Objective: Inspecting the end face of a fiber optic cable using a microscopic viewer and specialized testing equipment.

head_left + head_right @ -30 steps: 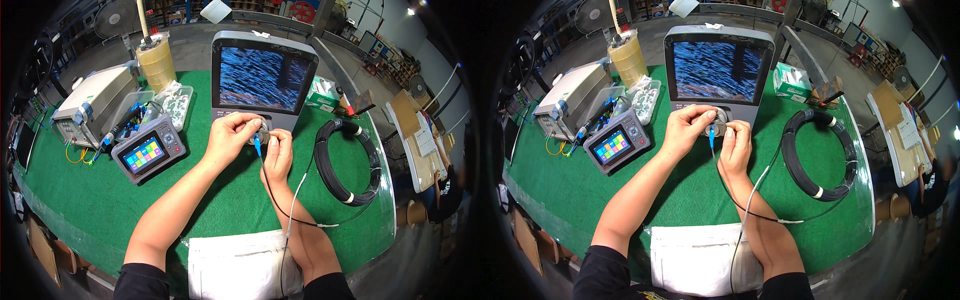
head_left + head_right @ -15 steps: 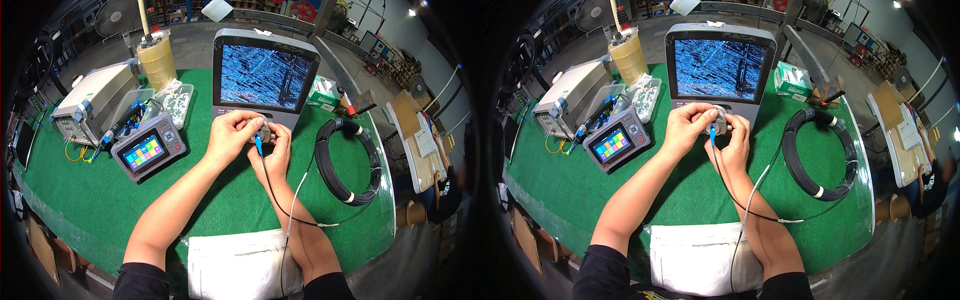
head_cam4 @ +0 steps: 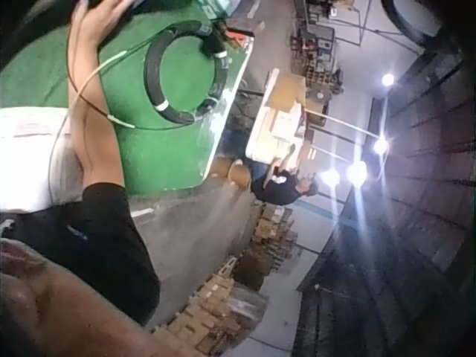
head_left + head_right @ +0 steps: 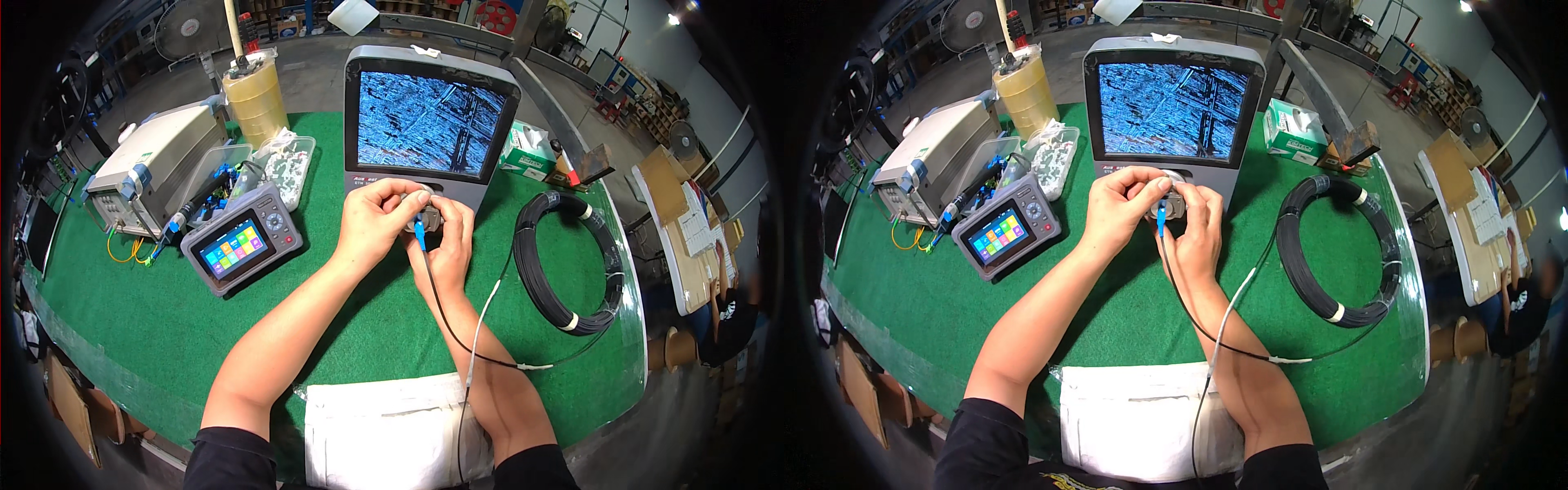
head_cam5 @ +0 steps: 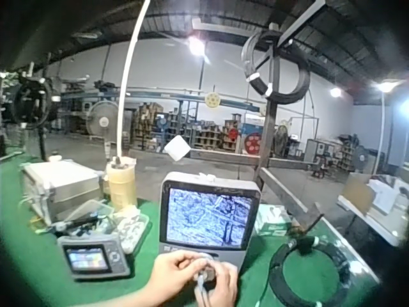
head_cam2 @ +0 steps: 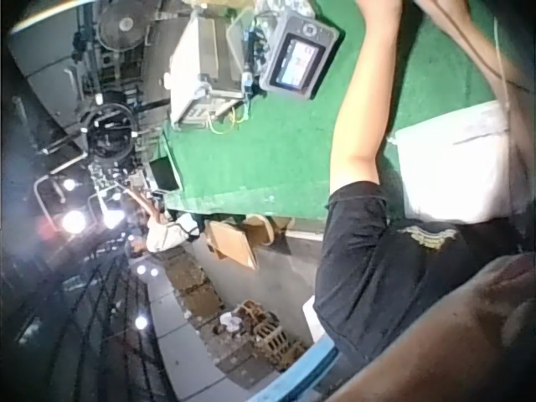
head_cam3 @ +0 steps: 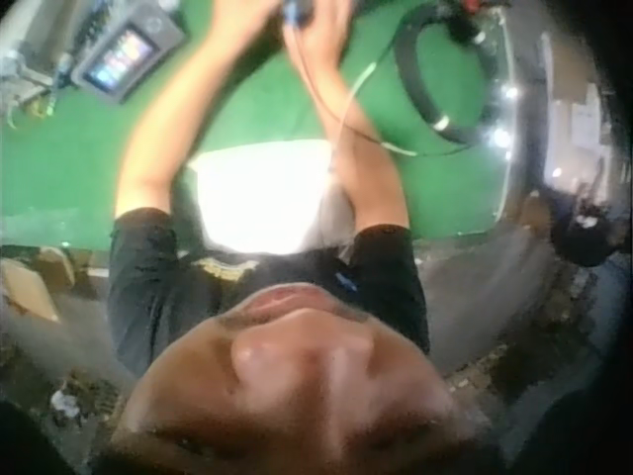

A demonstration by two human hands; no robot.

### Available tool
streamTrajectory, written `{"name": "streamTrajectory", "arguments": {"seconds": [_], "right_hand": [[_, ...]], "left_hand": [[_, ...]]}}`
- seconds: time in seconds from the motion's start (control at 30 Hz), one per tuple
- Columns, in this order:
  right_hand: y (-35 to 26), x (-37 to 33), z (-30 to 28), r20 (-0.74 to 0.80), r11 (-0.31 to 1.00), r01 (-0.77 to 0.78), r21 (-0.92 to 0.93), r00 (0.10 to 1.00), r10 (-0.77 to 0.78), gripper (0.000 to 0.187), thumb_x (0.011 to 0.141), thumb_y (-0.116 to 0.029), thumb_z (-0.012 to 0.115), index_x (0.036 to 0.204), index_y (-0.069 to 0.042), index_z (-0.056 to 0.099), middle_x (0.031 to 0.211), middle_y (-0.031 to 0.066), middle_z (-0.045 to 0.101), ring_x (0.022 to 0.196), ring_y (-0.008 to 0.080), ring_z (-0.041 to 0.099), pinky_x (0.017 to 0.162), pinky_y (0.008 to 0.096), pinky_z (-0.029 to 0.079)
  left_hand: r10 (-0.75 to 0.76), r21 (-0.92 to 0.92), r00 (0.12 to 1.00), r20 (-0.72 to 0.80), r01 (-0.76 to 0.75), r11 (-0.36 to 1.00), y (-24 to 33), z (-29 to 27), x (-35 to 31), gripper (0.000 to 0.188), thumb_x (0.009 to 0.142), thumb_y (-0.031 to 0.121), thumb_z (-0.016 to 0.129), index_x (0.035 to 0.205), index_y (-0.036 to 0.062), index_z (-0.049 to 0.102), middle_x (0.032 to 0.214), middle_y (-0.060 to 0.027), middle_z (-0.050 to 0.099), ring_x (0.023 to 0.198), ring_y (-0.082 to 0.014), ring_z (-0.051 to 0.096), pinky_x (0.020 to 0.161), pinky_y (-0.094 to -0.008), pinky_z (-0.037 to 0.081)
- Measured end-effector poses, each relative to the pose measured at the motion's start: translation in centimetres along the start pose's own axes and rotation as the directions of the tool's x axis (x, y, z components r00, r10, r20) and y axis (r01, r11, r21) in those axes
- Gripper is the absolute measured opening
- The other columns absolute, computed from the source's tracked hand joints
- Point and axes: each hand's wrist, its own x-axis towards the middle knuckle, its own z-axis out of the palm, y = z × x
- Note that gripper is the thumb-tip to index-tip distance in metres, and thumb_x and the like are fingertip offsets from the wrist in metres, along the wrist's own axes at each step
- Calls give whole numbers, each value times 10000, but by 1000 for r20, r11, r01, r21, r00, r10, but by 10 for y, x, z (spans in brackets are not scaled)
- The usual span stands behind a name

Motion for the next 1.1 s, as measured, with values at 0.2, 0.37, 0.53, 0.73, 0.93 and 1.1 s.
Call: {"name": "streamTrajectory", "arguments": {"seconds": [0.2, 0.37, 0.53, 0.73, 0.93, 1.1], "right_hand": [[0, 0, -1, 15, 1000, -10, 13, 1000, 10, 641, 755, -44, 822, 1344, -115, 578, 1205, 164, 544, 1104, 363, 603, 912, 442, 517], [3, -1, -1, 28, 1000, -3, 15, 1000, 2, 645, 761, -50, 817, 1356, -123, 580, 1202, 163, 544, 1115, 362, 594, 929, 438, 509], [1, 0, -3, 26, 1000, 4, 19, 1000, -4, 631, 772, -54, 812, 1356, -123, 582, 1196, 160, 548, 1115, 358, 593, 933, 434, 507], [-1, 1, -3, 18, 1000, 9, 27, 1000, -9, 627, 774, -52, 816, 1354, -118, 587, 1190, 156, 555, 1103, 346, 594, 926, 426, 510], [-1, 0, -2, 16, 1000, 9, 22, 1000, -9, 629, 771, -51, 821, 1353, -115, 592, 1186, 153, 558, 1095, 337, 596, 922, 423, 513], [-1, 0, -2, 23, 1000, 2, 27, 1000, -3, 622, 775, -49, 817, 1352, -116, 595, 1187, 155, 558, 1095, 339, 599, 921, 424, 515]], "left_hand": [[-6, 66, 1000, -17, 7, 998, 0, 0, 0, 226, 957, 182, 777, 1075, -10, 757, 806, 29, 696, 684, -10, 578, 575, -193, 477], [-32, 107, 999, -17, 34, 994, -2, -2, 0, 227, 960, 183, 775, 1077, -11, 757, 798, 35, 691, 679, -2, 563, 567, -188, 458], [-23, 66, 1000, -12, 24, 998, 2, 0, -1, 223, 964, 175, 769, 1076, -17, 757, 810, 34, 694, 701, -1, 565, 588, -182, 451], [-15, 79, 1000, -19, 16, 997, 4, 1, -2, 216, 963, 171, 770, 1068, -17, 760, 825, 29, 701, 720, -2, 567, 606, -181, 451], [-33, 116, 999, -14, 34, 993, 2, -2, -1, 209, 963, 175, 770, 1055, -13, 763, 788, 39, 687, 691, 0, 561, 590, -180, 443], [-24, 125, 1000, -16, 25, 992, -3, -4, 0, 206, 962, 183, 771, 1038, -8, 761, 750, 51, 662, 641, 2, 531, 555, -189, 441]]}}
